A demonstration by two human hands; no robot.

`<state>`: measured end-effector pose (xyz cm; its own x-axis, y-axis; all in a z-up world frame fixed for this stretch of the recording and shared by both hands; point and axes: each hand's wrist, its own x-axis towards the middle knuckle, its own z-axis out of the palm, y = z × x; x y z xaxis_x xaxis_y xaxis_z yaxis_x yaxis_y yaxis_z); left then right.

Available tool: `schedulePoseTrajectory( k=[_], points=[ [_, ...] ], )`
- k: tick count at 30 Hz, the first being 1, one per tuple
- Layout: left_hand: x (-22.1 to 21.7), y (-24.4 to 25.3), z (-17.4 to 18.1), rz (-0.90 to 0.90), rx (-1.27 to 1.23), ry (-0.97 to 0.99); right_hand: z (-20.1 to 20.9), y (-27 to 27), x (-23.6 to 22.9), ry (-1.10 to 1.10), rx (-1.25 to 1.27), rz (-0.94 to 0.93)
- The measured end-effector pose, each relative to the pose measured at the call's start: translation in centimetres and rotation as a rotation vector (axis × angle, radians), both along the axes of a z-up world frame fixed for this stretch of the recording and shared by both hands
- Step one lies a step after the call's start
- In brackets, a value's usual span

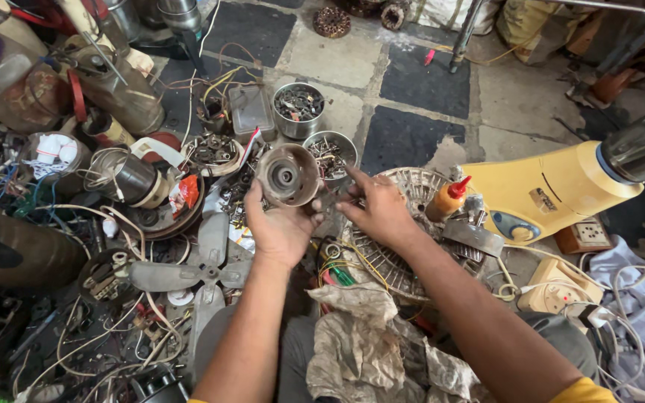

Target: The person wipes several metal motor components with a cloth, applies oil from a bottle to the parts, and uses a screwdriver and pliers to adjust and assemble the motor housing and rotor.

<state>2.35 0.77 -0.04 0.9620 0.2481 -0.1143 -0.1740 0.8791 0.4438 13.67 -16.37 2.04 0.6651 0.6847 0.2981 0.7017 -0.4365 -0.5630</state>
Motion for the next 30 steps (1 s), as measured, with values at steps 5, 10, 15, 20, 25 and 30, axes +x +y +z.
schedulePoseTrajectory(
  k=[5,10,15,20,25,30],
  points=[
    [-0.1,0.1,0.1,-0.004,-0.056,0.035,0.0,0.0,0.2,-0.059,0.024,0.080],
    [0.0,0.2,0.3,-0.016,-0.064,-0.038,0.3,-0.3,0.0,-0.139,0.025,0.173],
    [-0.4,1.0,0.6,0.012,0.037,-0.086,-0.2,0.2,-1.1,-0.166,-0.065,0.139],
    [0.0,1.8,0.2,0.145,0.068,-0.093,-1.4,1.0,-2.0,-0.308,0.009,0.008],
    [0.8,0.6,-0.8,0.087,0.238,0.021,-1.3,1.1,-2.8,-0.140,0.143,-0.037],
    [1.3,0.0,-1.6,-0.016,0.303,0.093,-1.2,1.3,-1.8,0.116,0.251,-0.006]
  ],
)
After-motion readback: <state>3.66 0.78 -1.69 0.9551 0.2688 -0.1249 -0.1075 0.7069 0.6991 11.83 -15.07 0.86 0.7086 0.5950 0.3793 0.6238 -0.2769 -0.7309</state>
